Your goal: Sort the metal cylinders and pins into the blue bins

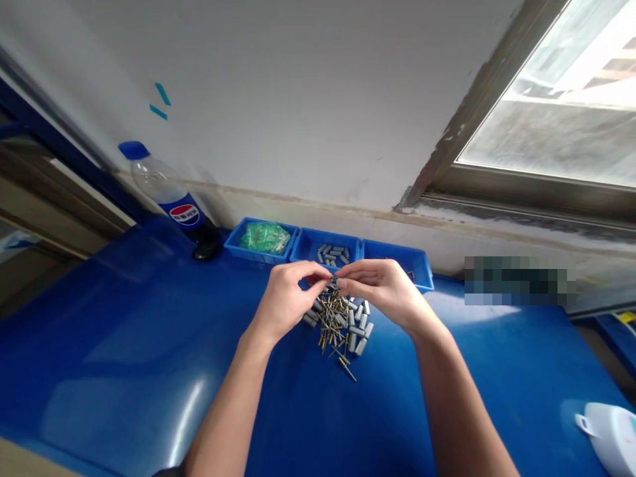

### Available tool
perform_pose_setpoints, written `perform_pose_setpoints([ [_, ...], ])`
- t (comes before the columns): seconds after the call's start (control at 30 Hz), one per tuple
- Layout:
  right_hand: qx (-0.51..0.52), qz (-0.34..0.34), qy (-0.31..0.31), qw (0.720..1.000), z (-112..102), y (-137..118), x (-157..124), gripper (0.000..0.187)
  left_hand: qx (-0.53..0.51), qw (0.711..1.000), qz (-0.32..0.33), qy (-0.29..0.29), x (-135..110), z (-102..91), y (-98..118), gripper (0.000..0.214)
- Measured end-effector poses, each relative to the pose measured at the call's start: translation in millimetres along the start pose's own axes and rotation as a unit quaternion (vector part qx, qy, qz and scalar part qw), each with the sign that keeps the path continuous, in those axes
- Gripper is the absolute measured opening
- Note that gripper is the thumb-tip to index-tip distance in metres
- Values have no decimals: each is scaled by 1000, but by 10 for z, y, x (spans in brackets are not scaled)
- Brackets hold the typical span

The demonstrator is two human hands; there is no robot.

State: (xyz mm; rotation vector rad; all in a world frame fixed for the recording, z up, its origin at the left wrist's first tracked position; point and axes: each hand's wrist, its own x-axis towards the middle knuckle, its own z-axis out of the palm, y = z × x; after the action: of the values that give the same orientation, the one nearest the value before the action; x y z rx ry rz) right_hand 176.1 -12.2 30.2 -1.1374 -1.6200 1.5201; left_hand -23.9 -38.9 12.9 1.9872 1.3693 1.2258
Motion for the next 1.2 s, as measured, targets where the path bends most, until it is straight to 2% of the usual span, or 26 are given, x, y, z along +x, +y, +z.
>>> perform_pose_setpoints([
  [0.1, 2, -1, 31, 1000, -59, -17, -2, 27, 11, 1000, 4, -13, 54, 42, -4, 8],
  [0.17, -21, -8, 85, 996, -124, -41, -20, 29, 35, 999, 0, -38, 94, 55, -54, 6],
  [0.3, -129, -9, 227, 965, -273, -85, -84, 28, 114, 986, -36, -116, 145, 45, -246, 12],
  [0.43, -176, -13, 281, 943, -353, -74, -120, 27, 143, 975, -70, -153, 95, 34, -398, 19],
  [0.67, -178, -4, 256, 950, -325, -18, -75, 32, 92, 979, -96, -152, -40, -9, -430, 24],
  [0.87, -185, -13, 232, 955, -289, 4, -66, 30, 77, 982, -80, -154, -63, -81, -443, 31],
  [1.0, -182, -20, 201, 962, -241, -10, -60, 29, 29, 988, -103, -108, -53, -90, -343, 29],
  [1.1, -168, -10, 152, 974, -186, -34, -51, 28, -54, 988, -127, -65, -36, -30, -250, 28],
  [1.2, -153, 11, 98, 983, -127, -54, -48, 26, -152, 977, -149, -30, -33, 73, -204, 24],
])
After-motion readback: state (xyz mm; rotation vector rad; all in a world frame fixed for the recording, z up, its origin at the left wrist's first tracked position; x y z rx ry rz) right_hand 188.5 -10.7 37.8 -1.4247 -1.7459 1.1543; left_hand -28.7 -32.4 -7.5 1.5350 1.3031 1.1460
